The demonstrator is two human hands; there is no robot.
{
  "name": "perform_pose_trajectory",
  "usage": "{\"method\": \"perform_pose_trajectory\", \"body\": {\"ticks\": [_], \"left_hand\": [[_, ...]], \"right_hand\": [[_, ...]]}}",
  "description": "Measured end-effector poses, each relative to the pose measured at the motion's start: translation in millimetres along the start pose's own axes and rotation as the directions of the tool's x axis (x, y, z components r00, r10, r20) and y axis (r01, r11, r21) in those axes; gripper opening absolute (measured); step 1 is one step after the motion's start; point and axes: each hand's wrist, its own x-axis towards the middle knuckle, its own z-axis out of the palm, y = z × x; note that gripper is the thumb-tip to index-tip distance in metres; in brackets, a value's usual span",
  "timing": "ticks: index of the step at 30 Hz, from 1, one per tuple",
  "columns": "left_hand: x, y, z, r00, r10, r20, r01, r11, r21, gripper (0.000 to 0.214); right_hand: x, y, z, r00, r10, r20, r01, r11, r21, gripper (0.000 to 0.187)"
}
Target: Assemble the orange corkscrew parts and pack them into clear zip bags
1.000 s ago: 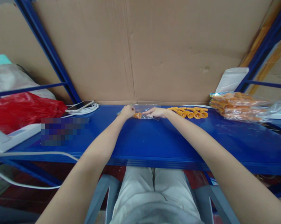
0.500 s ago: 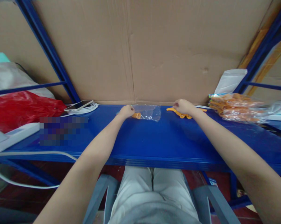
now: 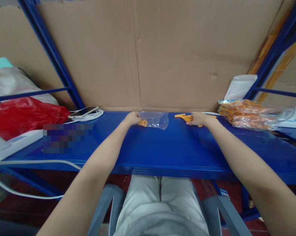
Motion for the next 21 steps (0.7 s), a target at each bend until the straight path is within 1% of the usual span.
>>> {"method": "perform_pose_trajectory", "body": {"ticks": [3, 6, 12, 17, 19, 21], "left_hand": [[0, 1, -0.4, 1.000, -0.021, 0.008, 0.021, 1.000, -0.002, 0.033], [0, 0, -1.3, 0.999, -0.039, 0.014, 0.039, 0.999, -0.002, 0.032], [4, -7, -0.9, 0.999, -0.034, 0.026, 0.034, 0.999, -0.018, 0.033], [5, -12, 0.2, 0.998, 0.009, -0.060, -0.011, 0.999, -0.042, 0.038], [3, -10, -1.1, 0.992, 0.027, -0.119, -0.029, 0.999, -0.014, 0.037], [-1, -5, -3.7, 0.982, 0.075, -0.173, -0.072, 0.997, 0.019, 0.034]], "right_hand": [[1, -4, 3, 0.999, -0.028, 0.022, 0.029, 0.999, -0.029, 0.045], [0, -9, 3, 1.000, -0.005, 0.004, 0.005, 0.998, -0.059, 0.045], [-4, -12, 2, 1.000, 0.015, -0.005, -0.014, 1.000, 0.005, 0.040], [-6, -9, -2, 0.996, 0.060, -0.072, -0.054, 0.995, 0.082, 0.039], [-6, -7, -4, 0.992, 0.064, -0.109, -0.052, 0.993, 0.107, 0.039], [-6, -6, -5, 0.988, 0.067, -0.141, -0.050, 0.991, 0.123, 0.038]]}}
